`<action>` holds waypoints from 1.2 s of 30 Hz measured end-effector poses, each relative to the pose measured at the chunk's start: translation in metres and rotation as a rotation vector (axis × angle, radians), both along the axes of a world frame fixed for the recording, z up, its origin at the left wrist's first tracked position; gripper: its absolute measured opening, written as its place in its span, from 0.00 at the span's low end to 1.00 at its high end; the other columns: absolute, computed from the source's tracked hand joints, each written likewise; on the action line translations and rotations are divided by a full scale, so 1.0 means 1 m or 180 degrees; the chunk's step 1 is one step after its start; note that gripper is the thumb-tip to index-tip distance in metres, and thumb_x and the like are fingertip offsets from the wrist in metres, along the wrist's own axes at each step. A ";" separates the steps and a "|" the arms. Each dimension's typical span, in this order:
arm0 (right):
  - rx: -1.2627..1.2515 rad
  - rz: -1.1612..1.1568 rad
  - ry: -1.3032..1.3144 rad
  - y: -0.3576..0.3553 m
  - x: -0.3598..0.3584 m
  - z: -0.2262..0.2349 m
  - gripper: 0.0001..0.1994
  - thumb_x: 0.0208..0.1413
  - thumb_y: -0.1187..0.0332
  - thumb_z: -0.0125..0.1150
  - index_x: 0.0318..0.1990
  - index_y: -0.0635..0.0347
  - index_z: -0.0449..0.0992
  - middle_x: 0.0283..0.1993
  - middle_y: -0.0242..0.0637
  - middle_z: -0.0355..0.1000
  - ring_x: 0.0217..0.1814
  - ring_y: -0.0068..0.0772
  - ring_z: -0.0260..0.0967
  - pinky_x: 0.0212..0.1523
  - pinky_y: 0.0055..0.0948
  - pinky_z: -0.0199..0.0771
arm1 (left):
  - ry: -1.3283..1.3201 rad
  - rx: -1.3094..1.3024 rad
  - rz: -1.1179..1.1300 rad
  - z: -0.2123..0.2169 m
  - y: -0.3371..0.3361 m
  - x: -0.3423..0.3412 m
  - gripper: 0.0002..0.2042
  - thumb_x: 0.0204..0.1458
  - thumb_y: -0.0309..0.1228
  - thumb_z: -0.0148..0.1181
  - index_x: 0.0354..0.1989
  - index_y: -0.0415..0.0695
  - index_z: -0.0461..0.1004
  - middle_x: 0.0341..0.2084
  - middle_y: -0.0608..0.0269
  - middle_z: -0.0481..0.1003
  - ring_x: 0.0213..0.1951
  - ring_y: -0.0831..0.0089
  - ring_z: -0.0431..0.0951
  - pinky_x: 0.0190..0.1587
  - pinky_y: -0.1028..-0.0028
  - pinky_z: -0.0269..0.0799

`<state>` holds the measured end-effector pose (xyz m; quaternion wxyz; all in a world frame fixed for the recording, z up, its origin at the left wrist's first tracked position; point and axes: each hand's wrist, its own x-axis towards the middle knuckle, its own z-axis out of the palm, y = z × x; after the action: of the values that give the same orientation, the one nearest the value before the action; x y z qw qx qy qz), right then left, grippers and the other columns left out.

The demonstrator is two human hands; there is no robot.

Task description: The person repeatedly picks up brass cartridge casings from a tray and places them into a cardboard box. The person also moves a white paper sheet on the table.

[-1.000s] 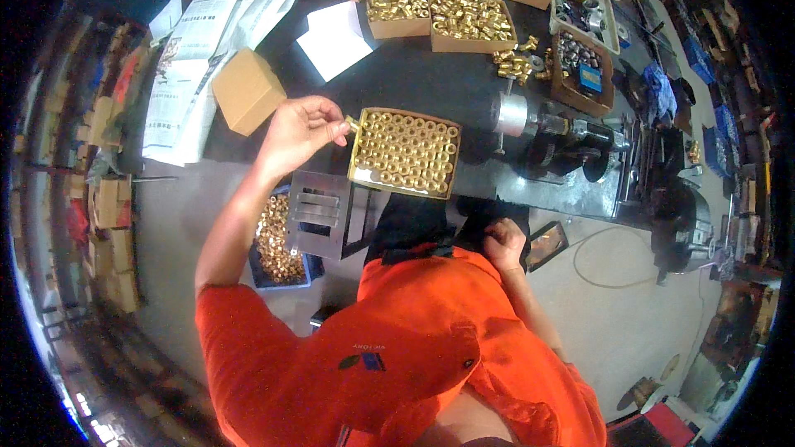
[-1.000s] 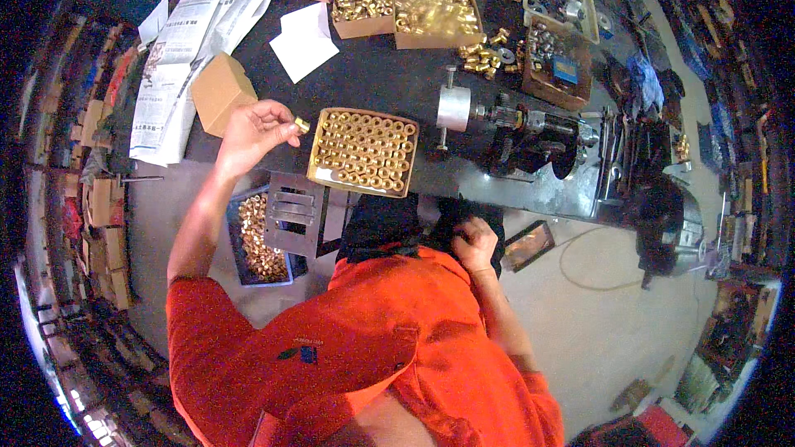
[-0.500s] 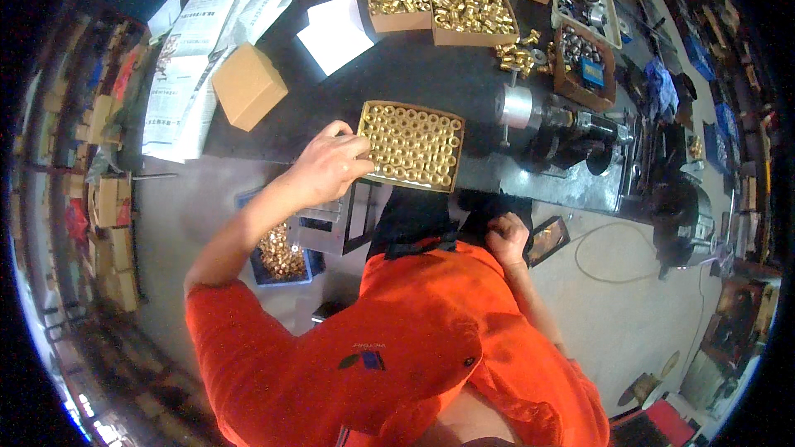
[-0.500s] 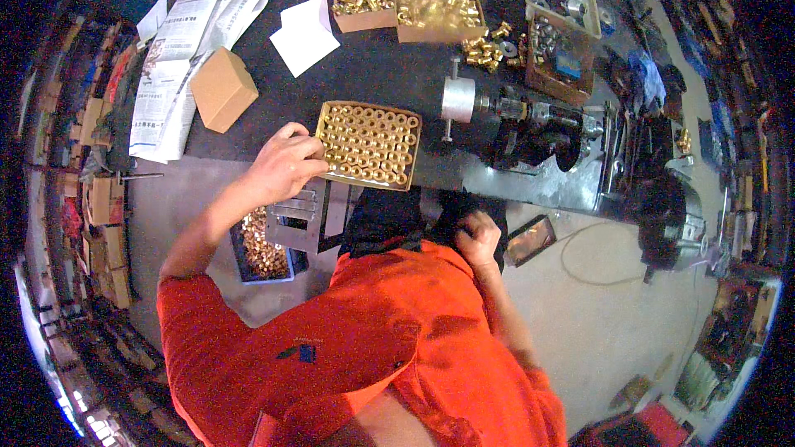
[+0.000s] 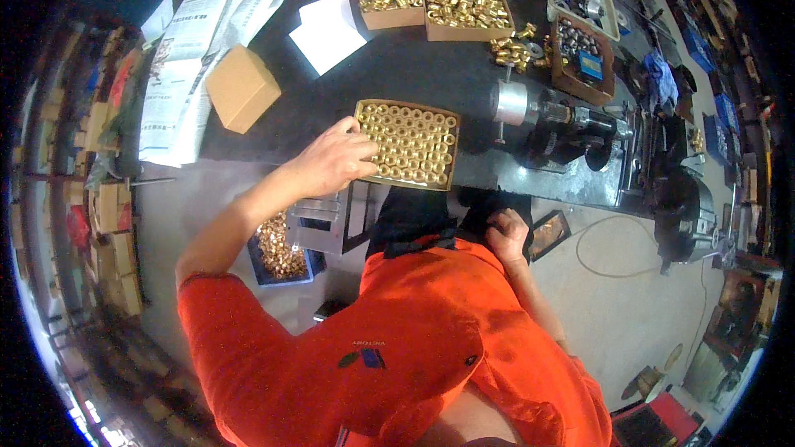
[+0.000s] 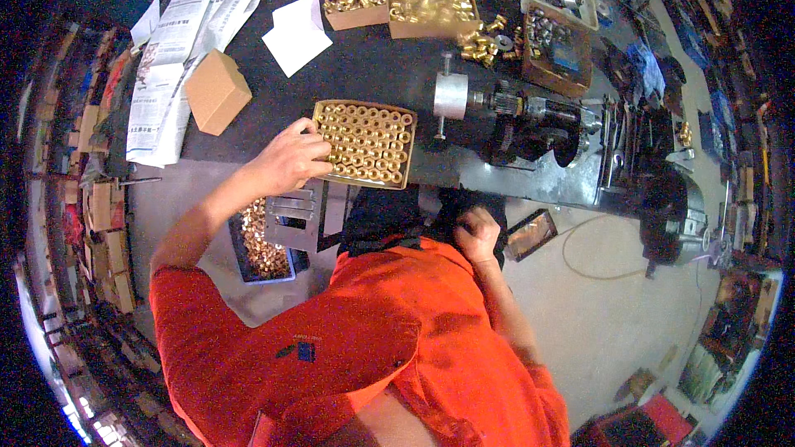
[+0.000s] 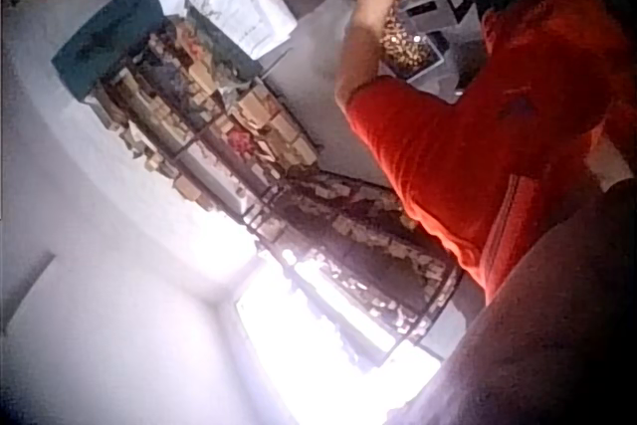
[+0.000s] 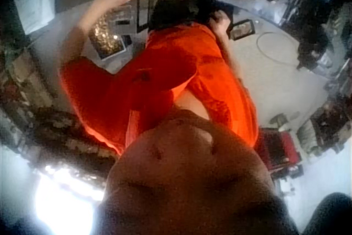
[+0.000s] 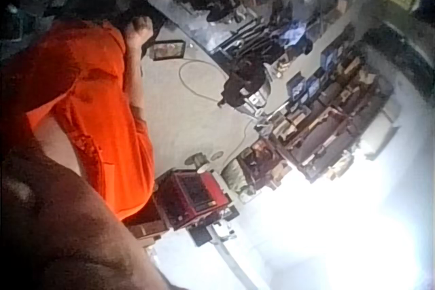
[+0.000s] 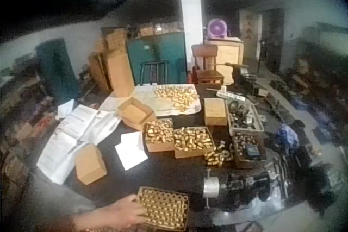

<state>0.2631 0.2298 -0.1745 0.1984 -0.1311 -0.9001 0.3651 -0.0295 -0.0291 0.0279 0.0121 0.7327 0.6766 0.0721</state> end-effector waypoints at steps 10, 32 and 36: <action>0.0010 -0.0050 0.0013 -0.001 -0.001 -0.001 0.07 0.32 0.69 0.60 0.24 0.57 0.74 0.26 0.40 0.67 0.30 0.48 0.68 0.29 0.42 0.69 | -0.0021 -0.0239 -0.0001 0.006 0.003 -0.003 0.06 0.39 0.26 0.59 0.28 0.47 0.76 0.24 0.65 0.67 0.34 0.66 0.72 0.47 0.64 0.63; -0.0045 -0.0071 -0.0077 0.002 0.004 -0.004 0.08 0.33 0.68 0.62 0.25 0.56 0.75 0.27 0.38 0.68 0.32 0.45 0.68 0.30 0.41 0.69 | 0.0623 0.0400 0.0200 -0.062 0.274 -0.062 0.03 0.47 0.28 0.56 0.30 0.43 0.72 0.24 0.53 0.72 0.28 0.55 0.78 0.29 0.58 0.73; -0.0057 -0.0051 0.0001 0.002 0.003 0.002 0.07 0.32 0.69 0.62 0.25 0.56 0.76 0.28 0.37 0.69 0.33 0.44 0.69 0.32 0.40 0.70 | 0.0470 0.0282 0.0575 -0.066 0.276 -0.065 0.05 0.48 0.29 0.57 0.30 0.42 0.72 0.24 0.52 0.75 0.30 0.53 0.78 0.31 0.57 0.74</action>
<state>0.2659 0.2314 -0.1724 0.2003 -0.1402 -0.8957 0.3715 -0.0943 0.2472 -0.0379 -0.0767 0.6720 0.7350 0.0485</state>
